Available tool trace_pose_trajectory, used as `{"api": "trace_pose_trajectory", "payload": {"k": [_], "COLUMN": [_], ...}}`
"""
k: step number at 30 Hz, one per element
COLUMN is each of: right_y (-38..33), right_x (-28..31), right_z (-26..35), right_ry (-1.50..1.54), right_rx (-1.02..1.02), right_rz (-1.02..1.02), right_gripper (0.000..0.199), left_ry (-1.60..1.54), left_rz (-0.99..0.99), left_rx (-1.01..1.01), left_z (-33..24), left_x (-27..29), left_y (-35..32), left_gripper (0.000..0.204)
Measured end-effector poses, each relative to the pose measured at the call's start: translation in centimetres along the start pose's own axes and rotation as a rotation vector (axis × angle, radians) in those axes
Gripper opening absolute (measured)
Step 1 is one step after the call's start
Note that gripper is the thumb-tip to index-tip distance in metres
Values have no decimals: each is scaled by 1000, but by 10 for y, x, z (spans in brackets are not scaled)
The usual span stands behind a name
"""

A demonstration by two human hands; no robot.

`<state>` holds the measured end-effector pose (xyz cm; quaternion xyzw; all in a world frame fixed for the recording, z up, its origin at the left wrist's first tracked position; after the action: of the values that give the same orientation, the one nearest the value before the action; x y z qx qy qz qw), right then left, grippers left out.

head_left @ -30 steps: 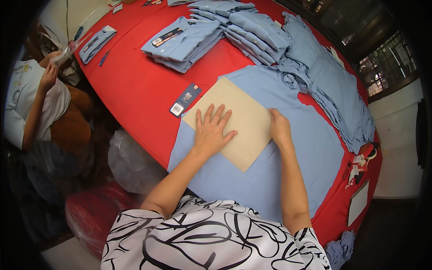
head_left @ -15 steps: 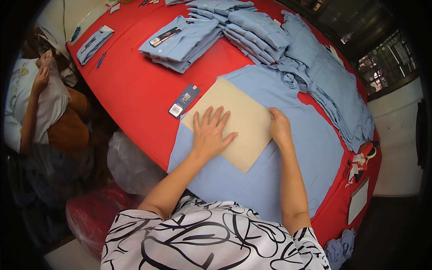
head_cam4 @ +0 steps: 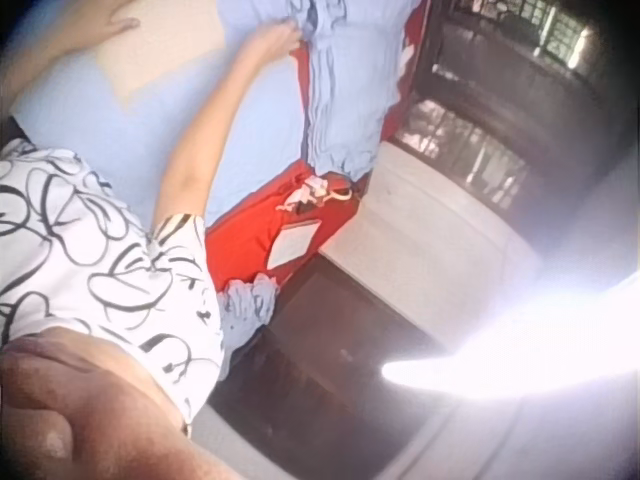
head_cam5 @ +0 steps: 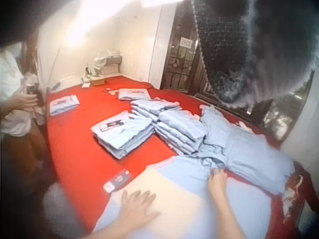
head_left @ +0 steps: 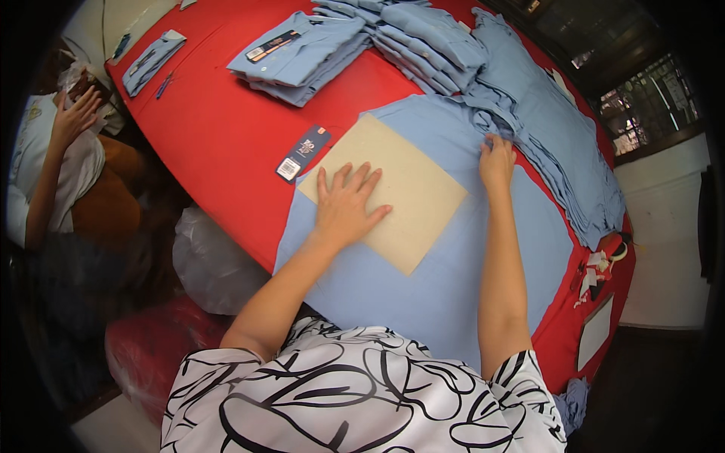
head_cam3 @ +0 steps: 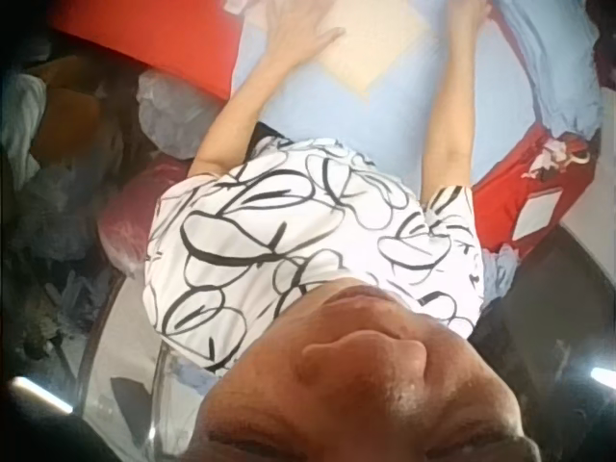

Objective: The person folds light-blue shirts by spreading them out on a table, placing a cardboard template on the back, and folding the fabric and sleeves around it before stacking the finished shirts.

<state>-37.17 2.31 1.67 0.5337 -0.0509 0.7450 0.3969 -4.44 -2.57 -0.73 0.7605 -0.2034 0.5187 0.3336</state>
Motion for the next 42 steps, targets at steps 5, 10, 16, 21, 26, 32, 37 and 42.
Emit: {"api": "trace_pose_trajectory", "payload": {"k": [5, 10, 16, 21, 26, 32, 37, 42], "right_y": [44, 49, 49, 48, -50, -64, -133, -134], "right_x": [-18, -27, -22, 0, 108, 52, -34, 29], "right_z": [-32, -26, -35, -21, 132, 128, 126, 96], "right_ry": [102, 121, 66, 191, 488, 616, 85, 826], "right_rx": [-251, -200, -119, -19, 479, 267, 612, 57], "right_rz": [82, -7, 74, 53, 789, 317, 306, 676], "right_gripper": [44, 54, 42, 26, 24, 44, 51, 36], "left_ry": [-151, -4, -48, -55, -48, -116, 956, 238], "left_rz": [104, -62, -51, -29, 32, -7, -162, -151], "left_rx": [-98, -112, -107, -101, -84, 85, -138, -74], "left_z": [19, 24, 26, 21, 25, 44, 55, 34], "left_x": [11, 7, 2, 1, 7, -29, -56, -18], "left_y": [10, 6, 6, 11, 7, 3, 9, 10], "left_gripper": [67, 66, 69, 70, 70, 67, 68, 70]}}
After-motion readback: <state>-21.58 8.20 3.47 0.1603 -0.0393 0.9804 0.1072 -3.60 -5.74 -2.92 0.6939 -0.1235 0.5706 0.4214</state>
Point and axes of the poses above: each hand's wrist, its own y-axis towards the middle knuckle, its own x-axis out of the back of the hand, z = x × y, the point moved 2 cm from there along y, towards the middle knuckle, and after that the axes turned 8 degrees about y, right-handed, at the moved point
